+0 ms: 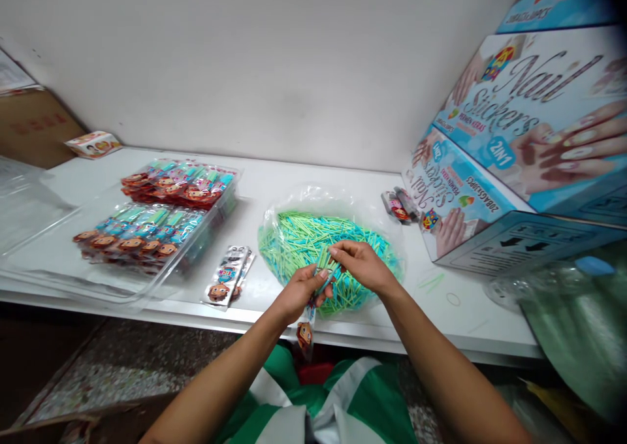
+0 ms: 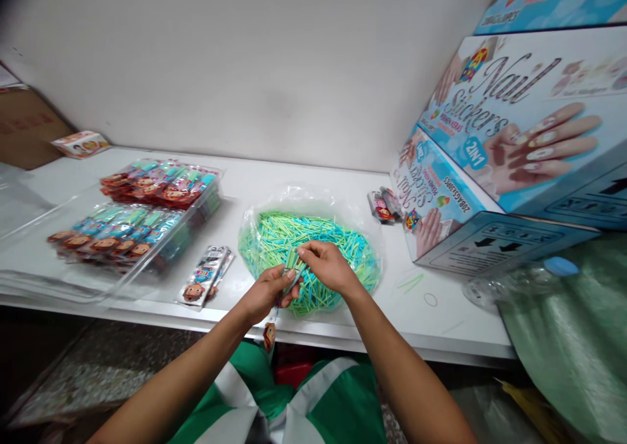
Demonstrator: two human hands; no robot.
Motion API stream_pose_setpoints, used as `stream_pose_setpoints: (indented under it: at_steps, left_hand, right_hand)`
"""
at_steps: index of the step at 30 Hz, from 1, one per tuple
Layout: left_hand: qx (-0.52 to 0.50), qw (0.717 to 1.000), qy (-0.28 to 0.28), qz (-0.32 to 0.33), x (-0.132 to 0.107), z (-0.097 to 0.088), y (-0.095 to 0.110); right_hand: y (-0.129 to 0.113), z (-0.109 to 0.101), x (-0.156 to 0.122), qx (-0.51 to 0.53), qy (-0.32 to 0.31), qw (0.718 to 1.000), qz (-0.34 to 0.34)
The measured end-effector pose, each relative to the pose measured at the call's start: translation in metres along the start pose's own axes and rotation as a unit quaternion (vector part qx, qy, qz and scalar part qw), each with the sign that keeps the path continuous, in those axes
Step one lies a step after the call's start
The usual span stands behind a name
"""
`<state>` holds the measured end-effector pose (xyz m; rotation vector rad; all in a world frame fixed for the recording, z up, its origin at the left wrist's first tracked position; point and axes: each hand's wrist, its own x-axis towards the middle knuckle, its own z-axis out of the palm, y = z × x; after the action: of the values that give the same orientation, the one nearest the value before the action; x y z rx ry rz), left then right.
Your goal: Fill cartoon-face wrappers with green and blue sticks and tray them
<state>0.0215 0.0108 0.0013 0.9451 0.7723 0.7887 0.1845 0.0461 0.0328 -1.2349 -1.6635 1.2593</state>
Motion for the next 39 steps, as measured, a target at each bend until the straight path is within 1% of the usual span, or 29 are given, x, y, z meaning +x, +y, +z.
stream_pose_setpoints:
  at_steps: [7, 13, 16, 21, 25, 27, 31, 34, 39]
  left_hand:
    - [0.002, 1.000, 0.008, 0.002, 0.001, 0.001, -0.002]
    - [-0.010, 1.000, -0.002, -0.003, 0.002, 0.001, -0.003]
    - [-0.007, 1.000, -0.013, 0.003, 0.002, 0.000, -0.003]
    - [-0.013, 0.999, -0.029, 0.009, 0.001, 0.001, -0.004]
    - [-0.022, 0.999, -0.031, 0.007, 0.001, 0.000, -0.005]
    - [-0.026, 0.999, -0.035, 0.006, 0.001, -0.001, -0.007]
    - [-0.027, 0.999, -0.041, 0.000, 0.001, -0.003, -0.007]
    - [-0.025, 0.999, -0.044, -0.002, 0.001, -0.003, -0.006]
    - [-0.014, 0.999, -0.053, 0.005, 0.001, -0.003, -0.006]
  right_hand:
    - [0.001, -0.001, -0.002, -0.019, 0.030, 0.999, 0.015]
    - [-0.007, 0.001, -0.005, -0.037, -0.004, 0.999, -0.013]
    - [-0.007, 0.001, -0.004, -0.031, -0.009, 0.999, -0.024]
    - [-0.006, 0.000, -0.004, -0.062, -0.016, 0.998, -0.025]
    - [-0.005, 0.002, -0.006, -0.032, -0.008, 0.999, -0.017]
    - [-0.006, 0.002, -0.006, -0.032, -0.014, 0.999, -0.017]
    - [-0.008, 0.003, -0.007, -0.051, -0.029, 0.997, -0.041]
    - [-0.009, 0.004, -0.006, -0.045, -0.023, 0.997, -0.055]
    - [-0.011, 0.004, -0.006, -0.094, -0.003, 0.995, -0.029]
